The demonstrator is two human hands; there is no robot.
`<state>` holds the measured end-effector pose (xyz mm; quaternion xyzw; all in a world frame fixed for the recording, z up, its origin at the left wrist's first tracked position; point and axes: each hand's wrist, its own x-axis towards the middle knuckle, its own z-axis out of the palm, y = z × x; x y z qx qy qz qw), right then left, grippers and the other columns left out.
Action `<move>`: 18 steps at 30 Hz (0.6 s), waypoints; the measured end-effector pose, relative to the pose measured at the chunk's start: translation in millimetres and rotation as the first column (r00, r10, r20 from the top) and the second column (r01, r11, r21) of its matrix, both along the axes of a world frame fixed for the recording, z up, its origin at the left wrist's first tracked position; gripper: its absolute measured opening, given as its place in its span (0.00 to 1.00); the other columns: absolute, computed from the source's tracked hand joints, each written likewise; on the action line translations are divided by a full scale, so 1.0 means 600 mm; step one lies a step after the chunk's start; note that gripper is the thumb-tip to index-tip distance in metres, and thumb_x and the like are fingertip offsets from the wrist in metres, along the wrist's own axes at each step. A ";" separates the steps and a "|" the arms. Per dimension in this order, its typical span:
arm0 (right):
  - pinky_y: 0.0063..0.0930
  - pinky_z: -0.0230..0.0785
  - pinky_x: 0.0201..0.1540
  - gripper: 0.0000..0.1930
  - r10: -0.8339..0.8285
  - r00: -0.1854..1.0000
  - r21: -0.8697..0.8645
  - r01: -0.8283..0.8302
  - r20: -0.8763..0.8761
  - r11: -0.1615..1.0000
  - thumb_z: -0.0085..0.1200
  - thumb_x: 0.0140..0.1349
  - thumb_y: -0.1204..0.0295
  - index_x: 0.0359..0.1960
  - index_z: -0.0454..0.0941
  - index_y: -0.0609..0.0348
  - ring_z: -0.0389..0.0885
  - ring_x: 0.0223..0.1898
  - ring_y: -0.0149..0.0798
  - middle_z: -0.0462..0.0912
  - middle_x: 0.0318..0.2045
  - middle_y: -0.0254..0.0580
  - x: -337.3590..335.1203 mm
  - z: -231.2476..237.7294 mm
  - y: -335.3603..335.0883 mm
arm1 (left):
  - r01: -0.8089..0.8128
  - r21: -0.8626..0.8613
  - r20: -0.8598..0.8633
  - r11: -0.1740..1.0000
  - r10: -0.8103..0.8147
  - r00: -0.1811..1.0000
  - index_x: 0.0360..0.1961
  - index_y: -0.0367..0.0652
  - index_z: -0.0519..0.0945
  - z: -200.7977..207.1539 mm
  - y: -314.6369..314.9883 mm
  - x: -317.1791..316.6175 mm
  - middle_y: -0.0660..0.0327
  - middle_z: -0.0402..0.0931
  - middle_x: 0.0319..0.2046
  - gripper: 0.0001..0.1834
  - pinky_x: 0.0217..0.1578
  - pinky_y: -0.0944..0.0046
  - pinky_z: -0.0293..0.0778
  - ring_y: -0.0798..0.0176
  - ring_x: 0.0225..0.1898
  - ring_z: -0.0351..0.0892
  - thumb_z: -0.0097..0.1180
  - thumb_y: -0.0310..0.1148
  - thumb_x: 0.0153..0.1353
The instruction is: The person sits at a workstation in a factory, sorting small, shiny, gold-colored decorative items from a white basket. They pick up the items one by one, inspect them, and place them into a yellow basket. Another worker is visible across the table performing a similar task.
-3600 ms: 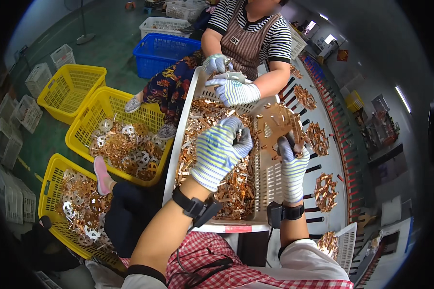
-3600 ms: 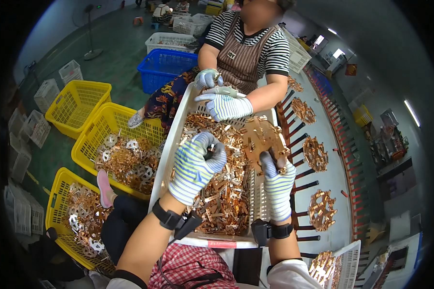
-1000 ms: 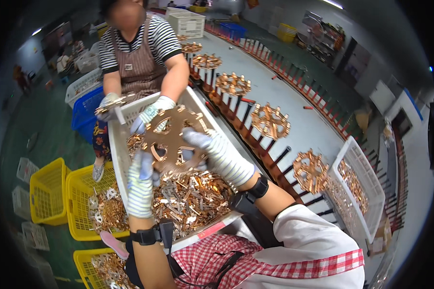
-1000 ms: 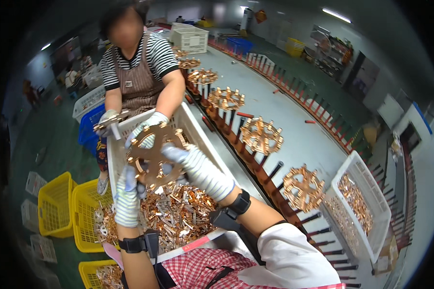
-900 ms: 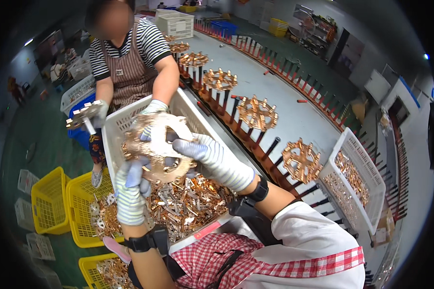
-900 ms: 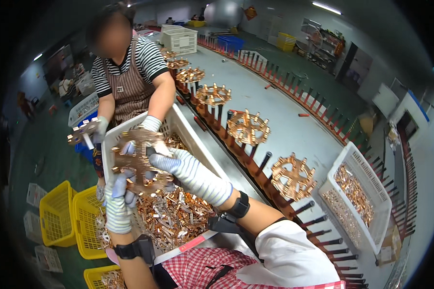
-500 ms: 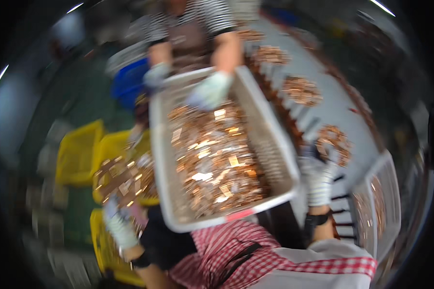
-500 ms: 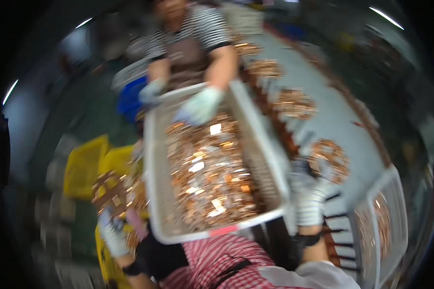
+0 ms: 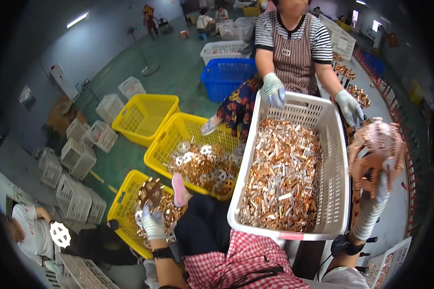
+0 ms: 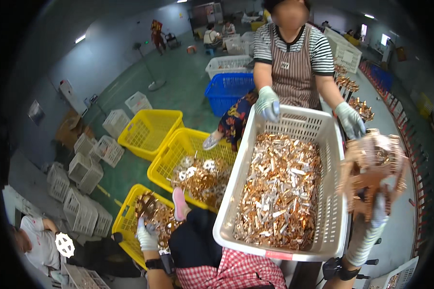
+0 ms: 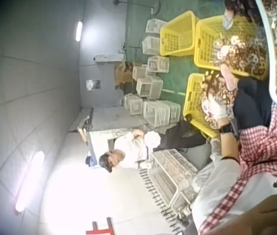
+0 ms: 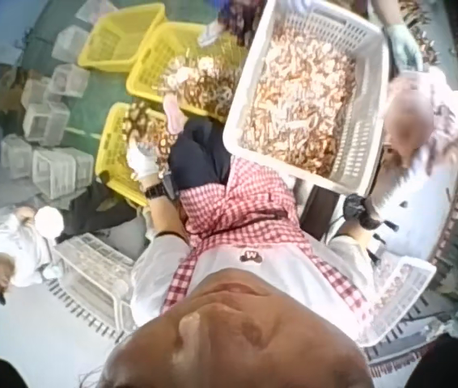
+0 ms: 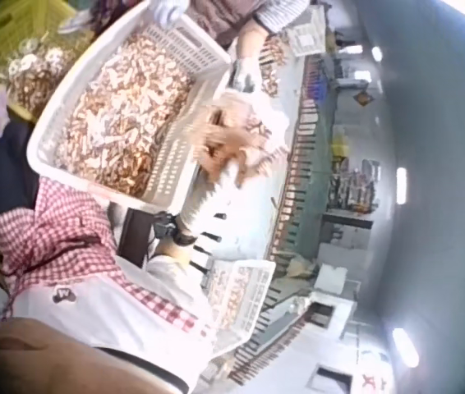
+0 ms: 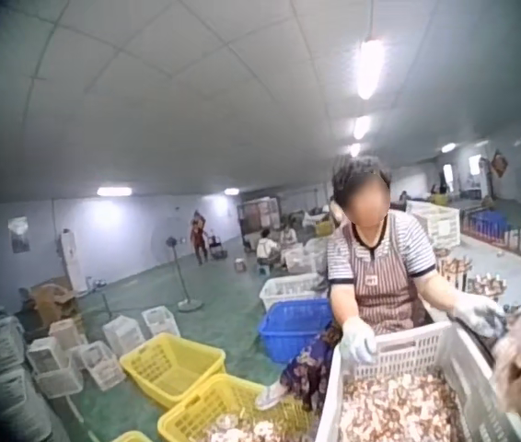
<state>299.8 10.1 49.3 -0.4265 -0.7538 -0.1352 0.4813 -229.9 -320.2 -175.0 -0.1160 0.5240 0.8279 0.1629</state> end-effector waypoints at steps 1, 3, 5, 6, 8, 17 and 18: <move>0.36 0.69 0.55 0.26 0.215 0.964 -0.070 -0.228 -0.160 0.971 0.51 0.57 0.87 0.59 0.69 0.57 0.73 0.55 0.45 0.70 0.56 0.48 -0.021 -0.002 0.001 | -0.047 0.027 0.061 0.999 0.045 0.997 0.45 0.50 0.73 -0.051 -0.041 -0.030 0.67 0.67 0.28 0.22 0.30 0.64 0.67 0.68 0.28 0.65 0.60 0.52 0.56; 0.30 0.73 0.46 0.21 0.340 0.931 -0.016 -0.345 -0.134 0.939 0.54 0.57 0.87 0.53 0.73 0.57 0.78 0.44 0.39 0.76 0.46 0.46 -0.052 0.012 0.003 | 0.034 0.121 0.143 0.992 -0.051 0.988 0.49 0.48 0.72 -0.040 -0.004 -0.025 0.64 0.71 0.38 0.26 0.35 0.66 0.67 0.68 0.32 0.67 0.59 0.53 0.57; 0.28 0.73 0.42 0.17 0.381 0.863 -0.253 -0.470 -0.333 0.846 0.54 0.60 0.78 0.51 0.73 0.60 0.79 0.40 0.34 0.79 0.41 0.41 -0.079 0.028 -0.001 | 0.168 0.066 -0.007 0.984 -0.168 0.986 0.56 0.44 0.68 0.036 0.077 0.020 0.59 0.71 0.46 0.32 0.35 0.69 0.66 0.69 0.34 0.67 0.58 0.53 0.59; 0.28 0.73 0.44 0.18 0.221 0.645 -0.379 -0.654 -0.732 0.655 0.55 0.61 0.70 0.53 0.72 0.62 0.79 0.42 0.33 0.78 0.42 0.39 -0.092 0.027 -0.006 | 0.268 0.045 -0.101 0.962 -0.263 0.960 0.59 0.42 0.67 0.091 0.124 0.049 0.58 0.70 0.47 0.34 0.36 0.69 0.66 0.69 0.34 0.67 0.57 0.54 0.59; 0.29 0.73 0.48 0.23 0.114 0.431 -0.345 -0.831 -0.895 0.437 0.53 0.62 0.62 0.55 0.70 0.64 0.79 0.45 0.32 0.79 0.46 0.36 -0.154 0.074 -0.024 | 0.457 0.038 -0.255 0.889 -0.433 0.864 0.62 0.40 0.64 0.190 0.200 0.103 0.56 0.69 0.49 0.36 0.37 0.68 0.67 0.68 0.36 0.68 0.55 0.54 0.61; 0.28 0.74 0.47 0.22 -0.039 0.114 -0.119 -0.977 -0.993 0.175 0.55 0.63 0.61 0.54 0.70 0.60 0.82 0.40 0.36 0.81 0.42 0.40 -0.195 0.045 0.021 | 0.930 -0.062 -0.579 0.362 -0.772 0.262 0.61 0.39 0.65 0.367 0.500 0.317 0.49 0.71 0.53 0.25 0.49 0.66 0.73 0.60 0.47 0.74 0.42 0.46 0.71; 0.28 0.73 0.47 0.22 -0.018 0.166 -0.167 -0.975 -0.986 0.145 0.55 0.63 0.60 0.53 0.71 0.62 0.81 0.40 0.35 0.81 0.42 0.40 -0.192 0.044 0.024 | 0.917 -0.039 -0.590 0.398 -0.749 0.300 0.58 0.38 0.68 0.346 0.533 0.322 0.51 0.72 0.51 0.24 0.51 0.68 0.72 0.61 0.47 0.74 0.42 0.45 0.71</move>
